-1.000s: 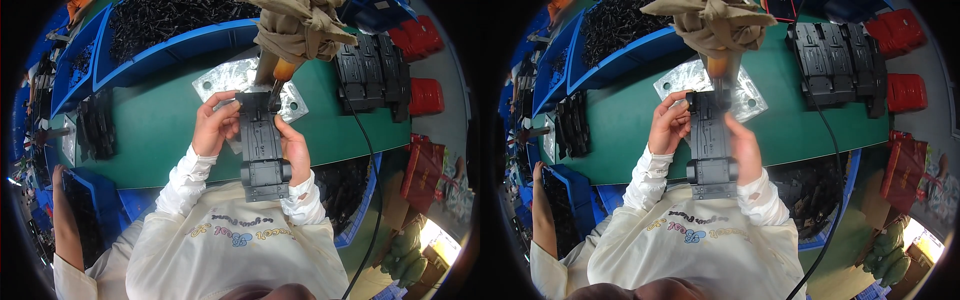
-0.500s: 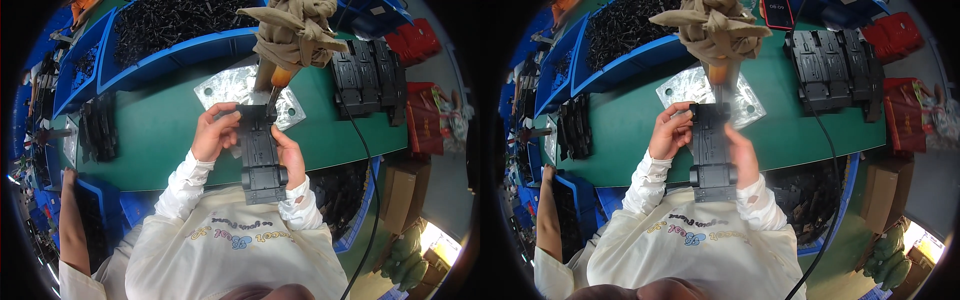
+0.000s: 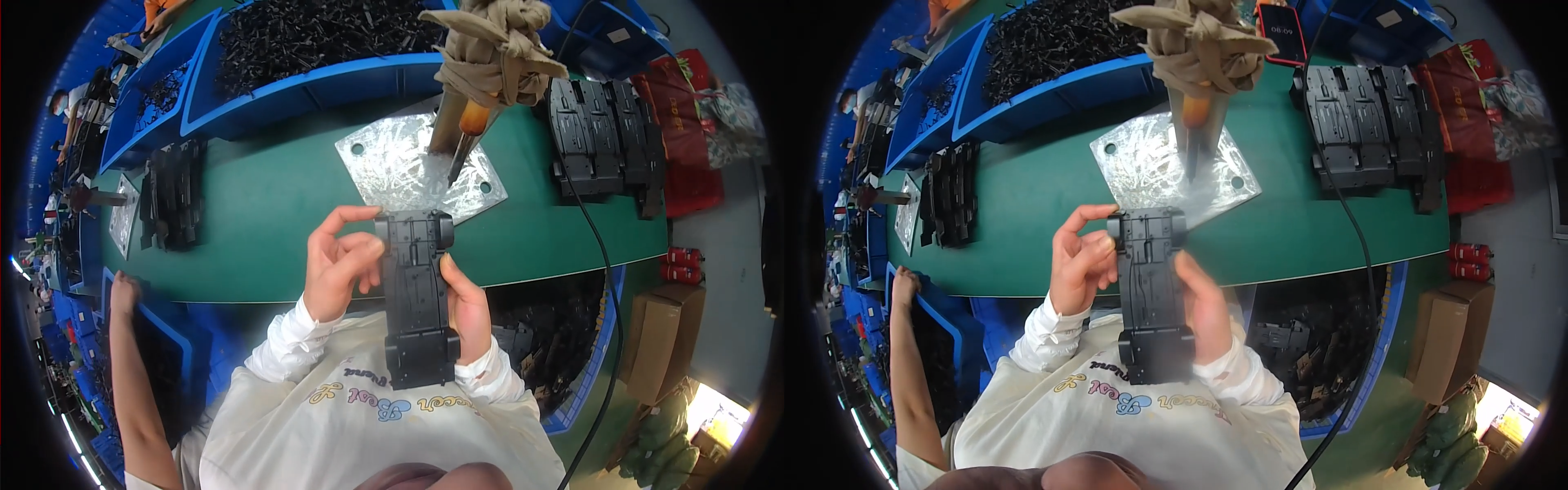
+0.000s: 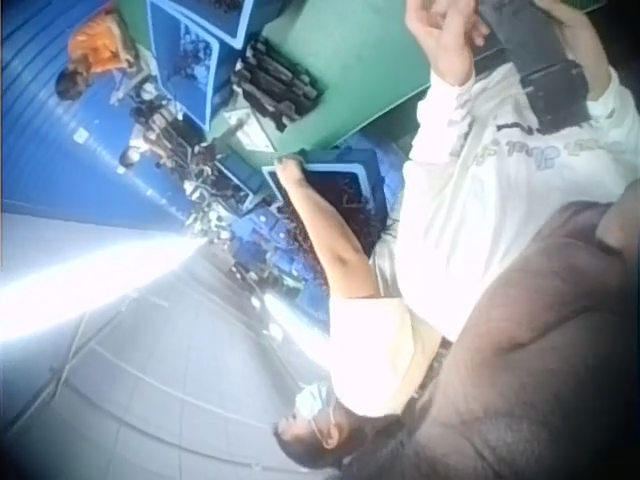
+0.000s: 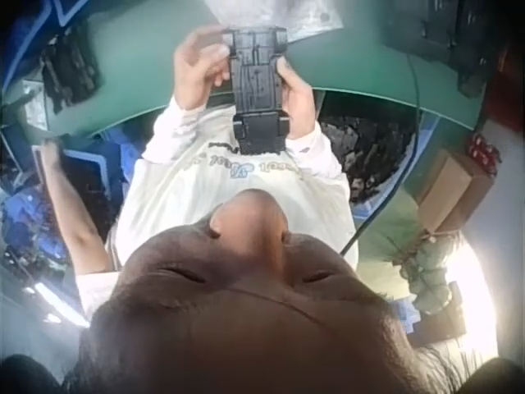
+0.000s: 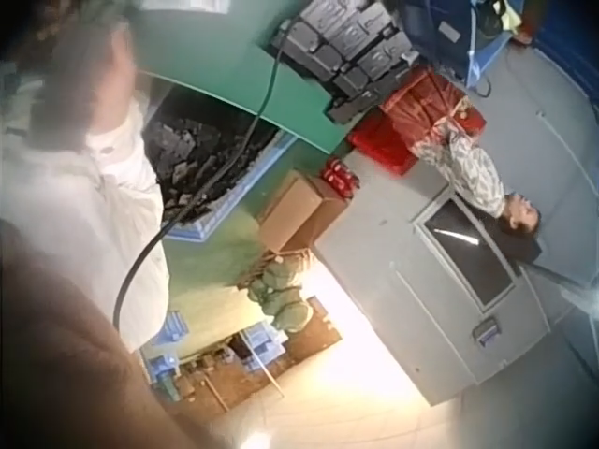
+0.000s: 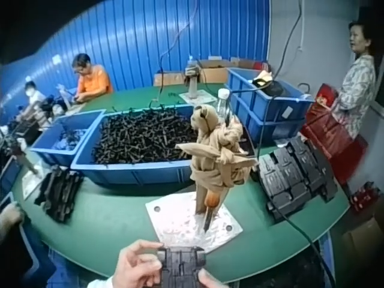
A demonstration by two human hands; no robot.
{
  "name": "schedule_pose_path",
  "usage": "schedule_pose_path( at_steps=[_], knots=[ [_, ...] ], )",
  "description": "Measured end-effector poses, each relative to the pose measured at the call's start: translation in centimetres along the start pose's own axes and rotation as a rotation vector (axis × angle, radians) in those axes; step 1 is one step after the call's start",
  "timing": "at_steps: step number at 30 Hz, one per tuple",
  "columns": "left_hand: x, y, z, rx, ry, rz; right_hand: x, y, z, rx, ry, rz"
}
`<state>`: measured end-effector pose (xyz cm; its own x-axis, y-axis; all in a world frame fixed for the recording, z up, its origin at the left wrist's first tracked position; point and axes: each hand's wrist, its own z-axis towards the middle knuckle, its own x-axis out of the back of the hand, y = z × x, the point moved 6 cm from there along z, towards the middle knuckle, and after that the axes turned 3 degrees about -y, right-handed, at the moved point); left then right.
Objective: Assemble a toy truck chassis using a power screwdriver and plastic components on a factory line.
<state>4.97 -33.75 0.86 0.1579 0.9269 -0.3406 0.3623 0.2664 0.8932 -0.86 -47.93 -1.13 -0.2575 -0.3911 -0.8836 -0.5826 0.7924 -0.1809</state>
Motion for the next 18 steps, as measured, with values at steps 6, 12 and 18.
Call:
schedule_pose_path(
  at_steps=[6, 12, 18],
  knots=[
    [-1.4, 5.0, -3.5, -0.326, -0.160, -0.074, -2.0, -0.8, -2.6, 0.259, -0.090, -0.366],
    [-2.3, 8.2, -7.3, -0.812, -0.278, -0.157, -6.3, -1.1, -6.7, 0.233, -0.299, -0.577],
    [-4.3, 11.5, -7.8, -0.992, -0.534, -0.047, -9.4, -1.7, -7.2, 0.418, -0.697, -0.649]
  ],
)
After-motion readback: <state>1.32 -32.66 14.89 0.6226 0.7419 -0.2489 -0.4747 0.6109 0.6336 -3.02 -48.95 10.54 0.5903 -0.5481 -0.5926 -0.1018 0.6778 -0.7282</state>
